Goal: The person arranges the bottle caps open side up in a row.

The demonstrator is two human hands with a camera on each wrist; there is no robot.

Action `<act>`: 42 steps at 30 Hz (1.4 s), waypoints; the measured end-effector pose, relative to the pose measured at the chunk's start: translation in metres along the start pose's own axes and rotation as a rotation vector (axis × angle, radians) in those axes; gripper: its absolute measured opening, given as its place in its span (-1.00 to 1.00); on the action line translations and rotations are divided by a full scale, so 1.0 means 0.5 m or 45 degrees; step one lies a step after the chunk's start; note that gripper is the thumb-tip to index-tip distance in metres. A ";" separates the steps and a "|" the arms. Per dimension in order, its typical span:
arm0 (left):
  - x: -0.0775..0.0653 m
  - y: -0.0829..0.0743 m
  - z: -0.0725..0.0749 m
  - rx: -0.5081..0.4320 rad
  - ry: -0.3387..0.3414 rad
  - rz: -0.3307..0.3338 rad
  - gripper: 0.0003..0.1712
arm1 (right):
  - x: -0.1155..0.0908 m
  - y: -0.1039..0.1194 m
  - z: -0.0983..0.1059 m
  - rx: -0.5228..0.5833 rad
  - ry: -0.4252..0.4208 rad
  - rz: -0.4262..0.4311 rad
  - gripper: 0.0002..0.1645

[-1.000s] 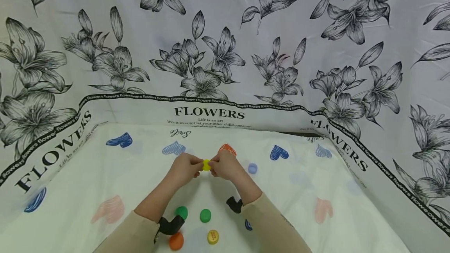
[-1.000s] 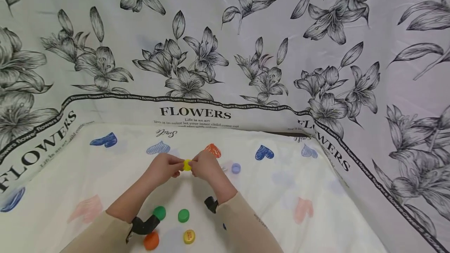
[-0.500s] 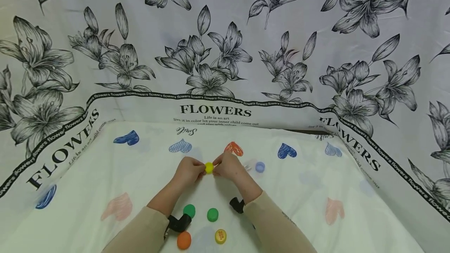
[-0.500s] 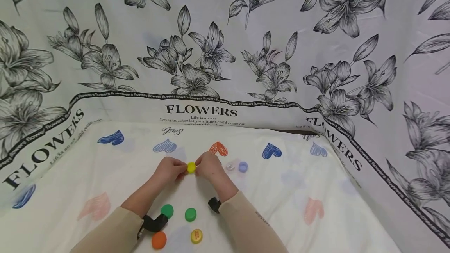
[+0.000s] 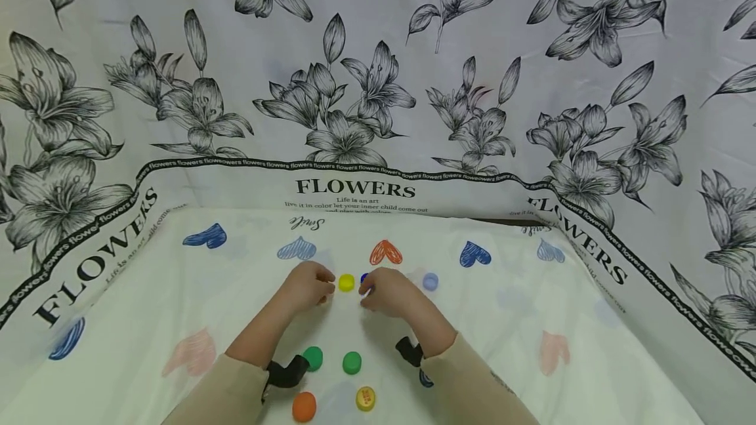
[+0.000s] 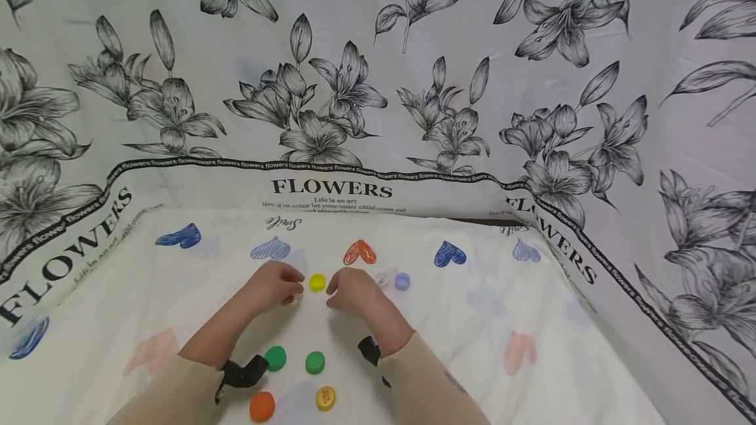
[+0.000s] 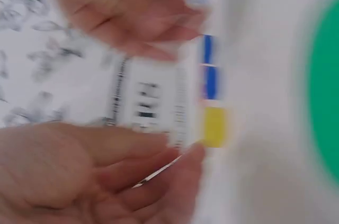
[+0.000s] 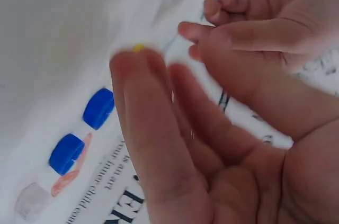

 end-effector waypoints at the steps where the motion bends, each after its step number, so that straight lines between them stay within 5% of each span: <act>1: -0.013 -0.007 0.004 0.055 0.055 -0.016 -0.81 | -0.014 0.006 -0.004 -0.026 0.056 0.010 -0.82; 4: -0.057 -0.033 -0.001 0.246 0.273 -0.093 -0.90 | -0.051 0.025 -0.020 -0.105 0.214 0.028 -0.79; 8: -0.102 -0.062 -0.033 0.434 0.486 -0.213 -0.76 | -0.080 0.045 -0.039 -0.218 0.306 0.047 -0.68; 16: -0.112 -0.057 -0.070 0.500 0.522 -0.211 -0.67 | -0.076 0.045 -0.066 -0.424 0.283 0.105 -0.63; 23: -0.103 -0.051 -0.052 0.410 0.544 -0.243 -0.78 | -0.064 0.038 -0.059 -0.310 0.275 0.144 -0.69; 27: -0.083 -0.044 -0.028 0.276 0.497 -0.220 -0.95 | -0.052 0.024 -0.039 -0.072 0.239 0.085 -0.83; 31: -0.053 -0.028 -0.010 0.129 0.330 -0.099 -0.89 | -0.028 0.004 -0.030 0.151 0.131 0.056 -0.82; 37: -0.025 -0.001 -0.022 -0.064 0.133 0.039 -0.78 | 0.007 -0.019 -0.043 0.325 -0.045 0.001 -0.79; 42: -0.019 0.003 -0.022 -0.078 0.061 0.079 -0.74 | 0.025 -0.028 -0.041 0.450 -0.096 -0.078 -0.85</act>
Point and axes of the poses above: each hand's wrist, its own x-axis towards the middle knuckle, its own z-axis out of the back of the hand, y = z × x, the point moved 3 cm from there along x, towards the middle knuckle, and after that the axes turned 5 degrees about -y, right-handed, at the moved point
